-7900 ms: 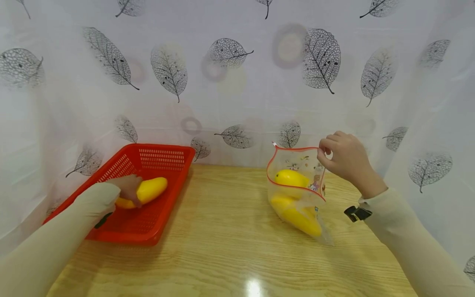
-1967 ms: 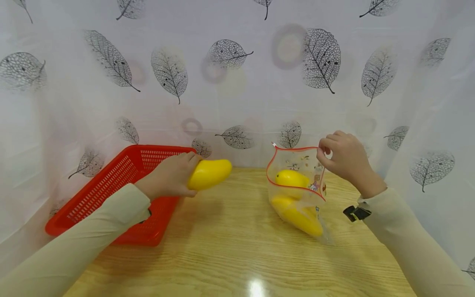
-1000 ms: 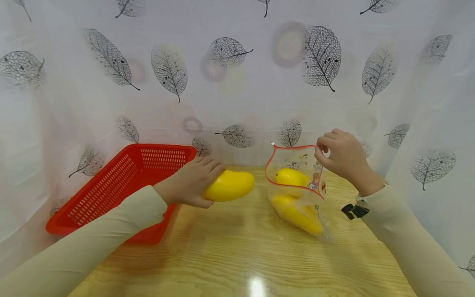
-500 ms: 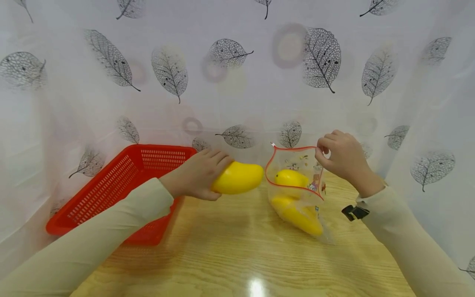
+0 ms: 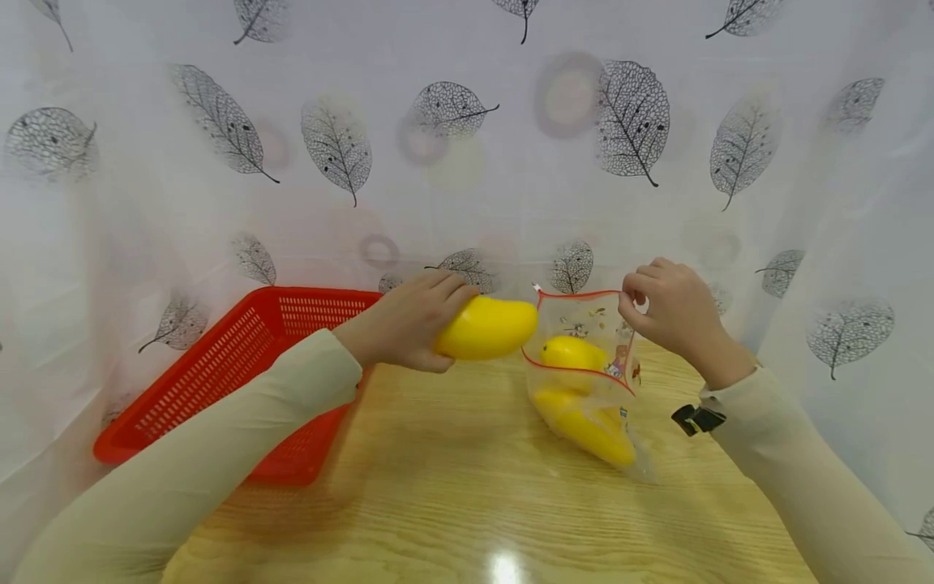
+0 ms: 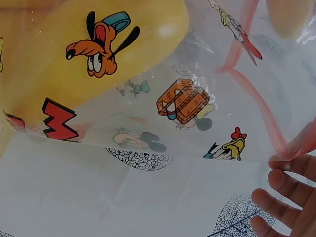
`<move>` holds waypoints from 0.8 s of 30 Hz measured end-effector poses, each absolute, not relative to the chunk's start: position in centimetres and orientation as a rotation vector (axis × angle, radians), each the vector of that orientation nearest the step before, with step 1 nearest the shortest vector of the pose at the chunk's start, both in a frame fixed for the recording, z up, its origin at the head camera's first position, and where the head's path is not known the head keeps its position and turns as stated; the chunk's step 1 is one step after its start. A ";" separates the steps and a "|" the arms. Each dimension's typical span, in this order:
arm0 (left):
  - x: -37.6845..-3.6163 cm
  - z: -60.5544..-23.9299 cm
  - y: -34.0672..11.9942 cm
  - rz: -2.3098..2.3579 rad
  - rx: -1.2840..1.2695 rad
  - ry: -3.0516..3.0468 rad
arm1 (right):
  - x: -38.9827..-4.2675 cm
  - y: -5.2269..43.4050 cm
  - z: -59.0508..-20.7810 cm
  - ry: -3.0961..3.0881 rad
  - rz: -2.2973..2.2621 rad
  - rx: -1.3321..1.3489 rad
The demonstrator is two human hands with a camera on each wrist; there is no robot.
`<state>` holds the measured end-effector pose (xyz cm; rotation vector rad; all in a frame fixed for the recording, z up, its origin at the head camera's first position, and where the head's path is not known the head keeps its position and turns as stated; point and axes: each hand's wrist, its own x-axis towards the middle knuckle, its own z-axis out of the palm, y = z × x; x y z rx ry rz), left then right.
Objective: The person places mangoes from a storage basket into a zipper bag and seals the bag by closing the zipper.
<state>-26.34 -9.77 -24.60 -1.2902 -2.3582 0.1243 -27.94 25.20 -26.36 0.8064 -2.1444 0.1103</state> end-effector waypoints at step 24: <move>-27.8 -22.9 -4.3 0.288 -1.423 -2.414 | -27.9 25.2 -26.3 -2.133 0.106 0.811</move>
